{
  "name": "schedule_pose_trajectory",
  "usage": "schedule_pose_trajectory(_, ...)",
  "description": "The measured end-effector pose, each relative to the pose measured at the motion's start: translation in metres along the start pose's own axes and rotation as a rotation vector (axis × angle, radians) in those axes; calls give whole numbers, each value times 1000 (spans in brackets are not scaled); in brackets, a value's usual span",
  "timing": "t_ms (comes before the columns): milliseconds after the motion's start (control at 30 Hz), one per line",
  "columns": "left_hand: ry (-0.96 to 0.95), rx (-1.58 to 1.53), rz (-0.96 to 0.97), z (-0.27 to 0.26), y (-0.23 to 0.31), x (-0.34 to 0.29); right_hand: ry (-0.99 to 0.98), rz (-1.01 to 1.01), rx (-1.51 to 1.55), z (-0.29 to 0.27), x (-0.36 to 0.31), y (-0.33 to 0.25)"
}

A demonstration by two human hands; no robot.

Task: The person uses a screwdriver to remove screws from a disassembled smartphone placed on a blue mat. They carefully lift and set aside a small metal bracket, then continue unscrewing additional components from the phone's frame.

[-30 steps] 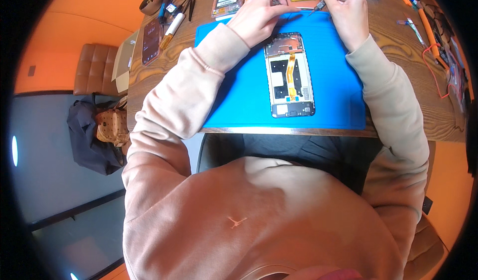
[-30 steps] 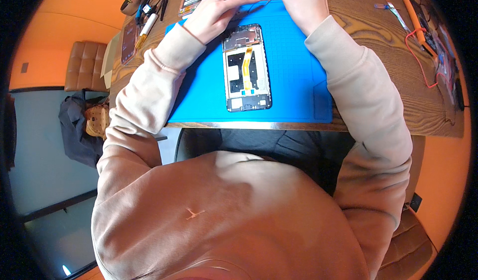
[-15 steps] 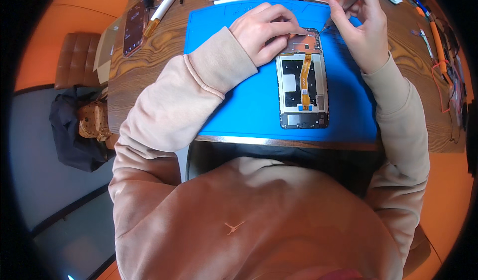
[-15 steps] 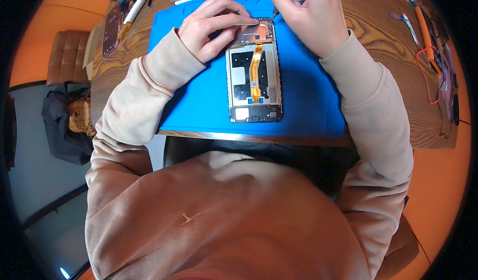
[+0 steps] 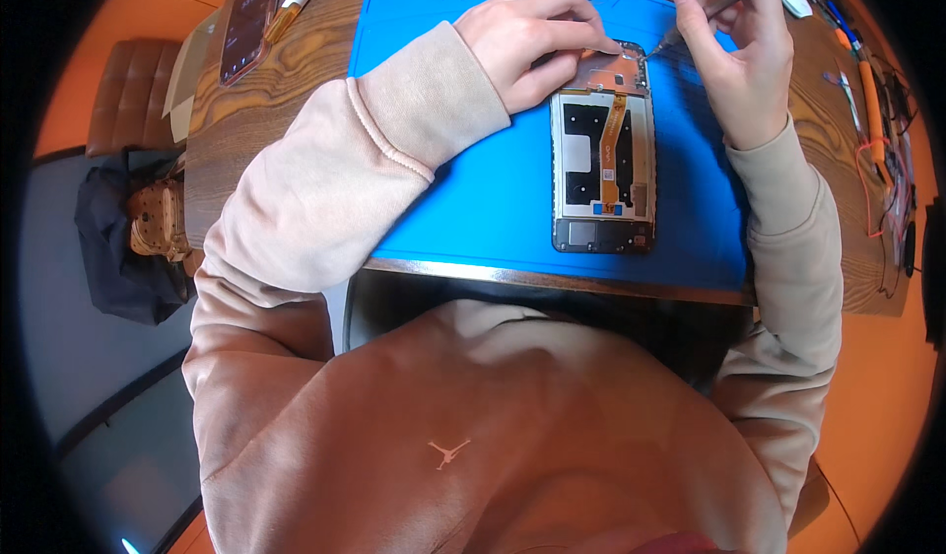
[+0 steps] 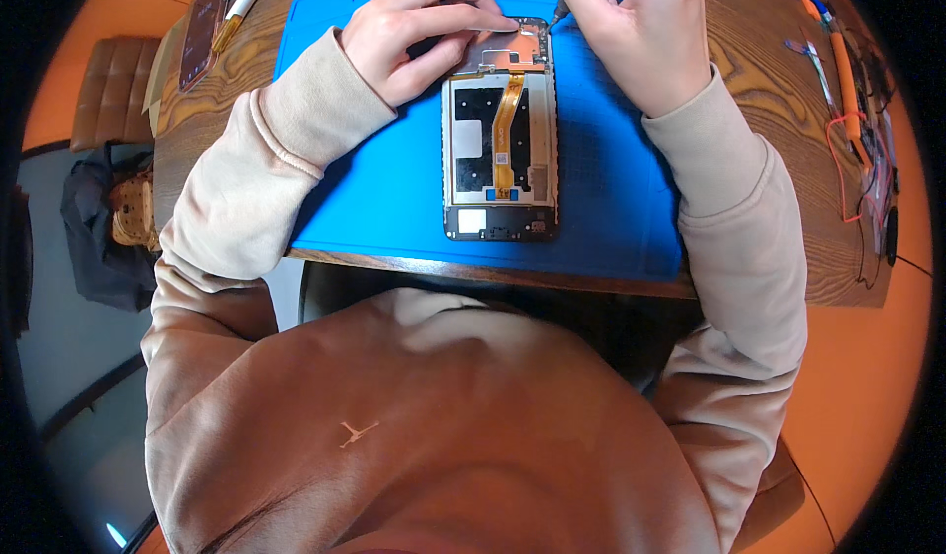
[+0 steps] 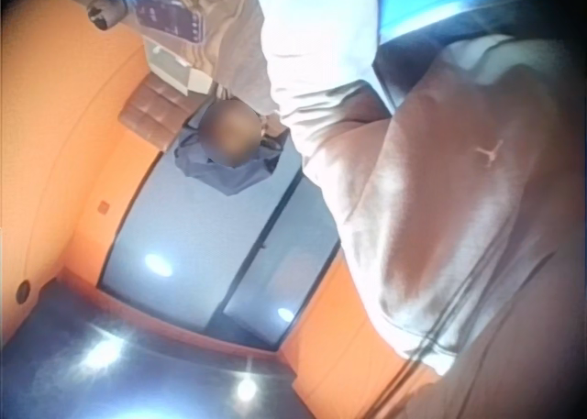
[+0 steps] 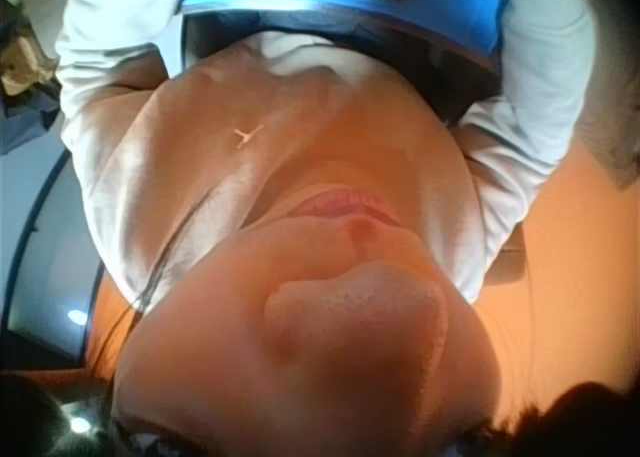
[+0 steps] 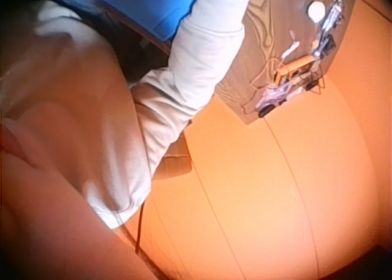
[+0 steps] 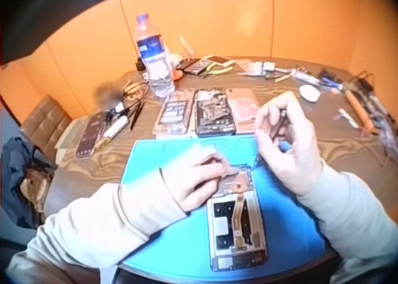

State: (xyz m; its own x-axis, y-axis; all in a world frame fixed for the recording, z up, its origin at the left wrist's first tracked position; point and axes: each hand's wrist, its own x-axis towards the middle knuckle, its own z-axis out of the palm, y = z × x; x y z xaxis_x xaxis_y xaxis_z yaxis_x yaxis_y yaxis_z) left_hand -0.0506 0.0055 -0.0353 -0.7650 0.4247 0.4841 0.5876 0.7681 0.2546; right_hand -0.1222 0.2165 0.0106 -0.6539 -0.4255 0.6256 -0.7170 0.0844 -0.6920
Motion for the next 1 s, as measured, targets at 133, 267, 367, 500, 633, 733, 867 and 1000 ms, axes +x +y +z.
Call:
schedule_pose_trajectory(133, 11, -319, 111, -10, -5, 1, -5, 4, 14, -2, -1, 3)
schedule_pose_trajectory(267, -33, -304, 108, -16, -4, 1, -3, -64, -14, 0, -2, 13)
schedule_pose_trajectory(367, -22, -310, 112, -16, -3, 1, -17, -83, -10, -3, -4, 18)
schedule_pose_trajectory(500, -11, -305, 113, -15, -3, 2, -42, -233, -198, -6, -2, 21)
schedule_pose_trajectory(633, -3, -299, 112, -14, -3, 2, -124, -348, -148, -5, 8, 23)
schedule_pose_trajectory(733, -3, -326, 122, -13, -4, 2, -135, -408, -207, -8, 11, 21)
schedule_pose_trajectory(867, 7, -293, 122, -12, -4, 2, -141, -438, -229, -9, 6, 22)
schedule_pose_trajectory(1000, 14, -281, 126, -10, -4, 2, -89, -315, -178, -7, 4, 30)
